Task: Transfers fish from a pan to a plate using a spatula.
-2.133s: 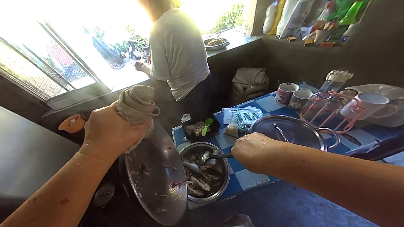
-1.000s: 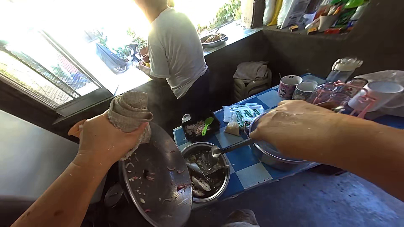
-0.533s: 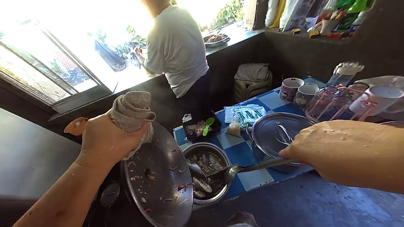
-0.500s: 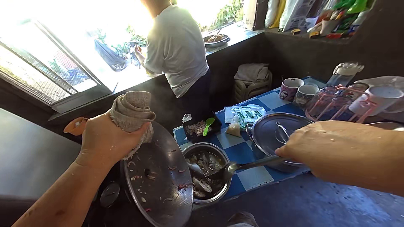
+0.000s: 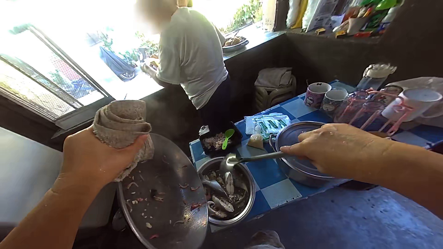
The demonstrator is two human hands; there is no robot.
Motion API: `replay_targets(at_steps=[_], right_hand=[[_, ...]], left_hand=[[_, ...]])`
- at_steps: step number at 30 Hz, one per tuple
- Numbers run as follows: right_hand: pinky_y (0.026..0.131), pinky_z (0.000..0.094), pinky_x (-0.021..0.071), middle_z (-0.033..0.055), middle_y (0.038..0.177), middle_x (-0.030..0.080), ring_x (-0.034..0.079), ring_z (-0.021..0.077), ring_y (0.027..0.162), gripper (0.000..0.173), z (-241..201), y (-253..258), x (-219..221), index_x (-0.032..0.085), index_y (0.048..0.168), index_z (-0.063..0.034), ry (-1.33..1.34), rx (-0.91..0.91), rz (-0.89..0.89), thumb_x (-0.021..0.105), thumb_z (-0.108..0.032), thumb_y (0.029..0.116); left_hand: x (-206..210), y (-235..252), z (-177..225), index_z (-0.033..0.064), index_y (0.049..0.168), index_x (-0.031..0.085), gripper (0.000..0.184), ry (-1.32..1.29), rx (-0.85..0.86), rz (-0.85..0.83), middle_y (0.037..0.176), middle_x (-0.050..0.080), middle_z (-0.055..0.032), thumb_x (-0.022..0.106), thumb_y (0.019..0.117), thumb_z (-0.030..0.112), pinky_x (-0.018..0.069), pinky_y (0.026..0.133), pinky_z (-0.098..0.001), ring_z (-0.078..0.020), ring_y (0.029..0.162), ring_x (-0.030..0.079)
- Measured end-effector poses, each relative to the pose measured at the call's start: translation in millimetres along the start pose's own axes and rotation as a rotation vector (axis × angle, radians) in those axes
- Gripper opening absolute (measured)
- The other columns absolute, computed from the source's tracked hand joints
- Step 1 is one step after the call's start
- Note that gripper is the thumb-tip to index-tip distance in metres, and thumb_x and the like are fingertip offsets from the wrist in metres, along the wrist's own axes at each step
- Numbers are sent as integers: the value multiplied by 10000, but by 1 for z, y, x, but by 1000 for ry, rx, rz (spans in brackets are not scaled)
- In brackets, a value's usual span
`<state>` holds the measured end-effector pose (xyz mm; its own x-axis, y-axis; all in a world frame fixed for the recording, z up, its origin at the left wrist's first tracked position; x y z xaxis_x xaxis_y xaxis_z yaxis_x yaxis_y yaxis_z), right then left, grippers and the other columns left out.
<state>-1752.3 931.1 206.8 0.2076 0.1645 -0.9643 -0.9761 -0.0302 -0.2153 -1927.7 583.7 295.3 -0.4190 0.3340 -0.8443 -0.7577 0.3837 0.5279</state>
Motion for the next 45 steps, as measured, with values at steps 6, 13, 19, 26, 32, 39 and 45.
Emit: replay_targets(at_steps=[6,13,19,26,32,39,45], right_hand=[[740,468,508,98,871,704,676,289,796,416,-29,5,18,768,1215,-213,-50,-102,41,709,-9,857],[758,448,493,148,919,681,663,308,832,290,-56,21,23,744,1149,-64,-91,-145,-62,566,57,954],[667,430,479,104,805,671,646,263,709,241,-43,7,-6,783,1022,-109,-151,-136,85,664,38,873],[772,464,510,128,983,710,680,302,880,484,-48,15,20,701,1335,-187,86,-72,-39,638,30,907],[786,480,512,149,1002,700,679,319,873,489,-59,14,69,687,1353,-203,241,-150,48,612,34,932],[866,514,497,208,1113,671,661,362,981,461,-85,32,69,632,1397,-103,233,-225,-59,497,67,991],[935,543,467,251,1147,650,642,390,1055,317,-107,45,50,625,1273,65,200,-190,-136,450,79,1009]], left_hand=[[-4,0,2,-86,1112,628,565,22,-17,-15,987,684,-300,831,862,378,480,798,-705,-493,943,678],[-4,-4,5,-95,1136,624,599,-4,-4,1,1016,677,-315,822,857,397,474,820,-704,-495,974,672],[-3,-1,-11,-62,1190,622,710,4,-48,-33,1075,679,-291,786,850,539,474,881,-707,-461,1039,670],[-9,3,-37,-34,1289,593,771,-17,-30,-26,1175,675,-266,749,849,580,510,961,-640,-393,1123,669],[-19,0,-41,-94,1347,527,574,-153,9,-55,1257,622,-287,729,927,242,496,1054,-470,-292,1185,635],[-31,-4,-31,-134,1307,533,498,-153,2,-78,1223,627,-300,703,943,161,497,1042,-443,-286,1159,638],[-37,-15,-18,-138,1238,589,406,-124,-57,-131,1149,655,-290,664,993,177,520,981,-452,-284,1073,665]])
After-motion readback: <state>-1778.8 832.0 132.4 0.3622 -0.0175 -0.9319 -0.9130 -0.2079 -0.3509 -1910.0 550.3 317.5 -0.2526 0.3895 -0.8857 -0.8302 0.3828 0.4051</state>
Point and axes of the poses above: each hand's wrist, its own y-axis towards the middle knuckle, its own x-axis out of the palm, z = x × y, the point moved 2 cm from there along y, towards the middle knuckle
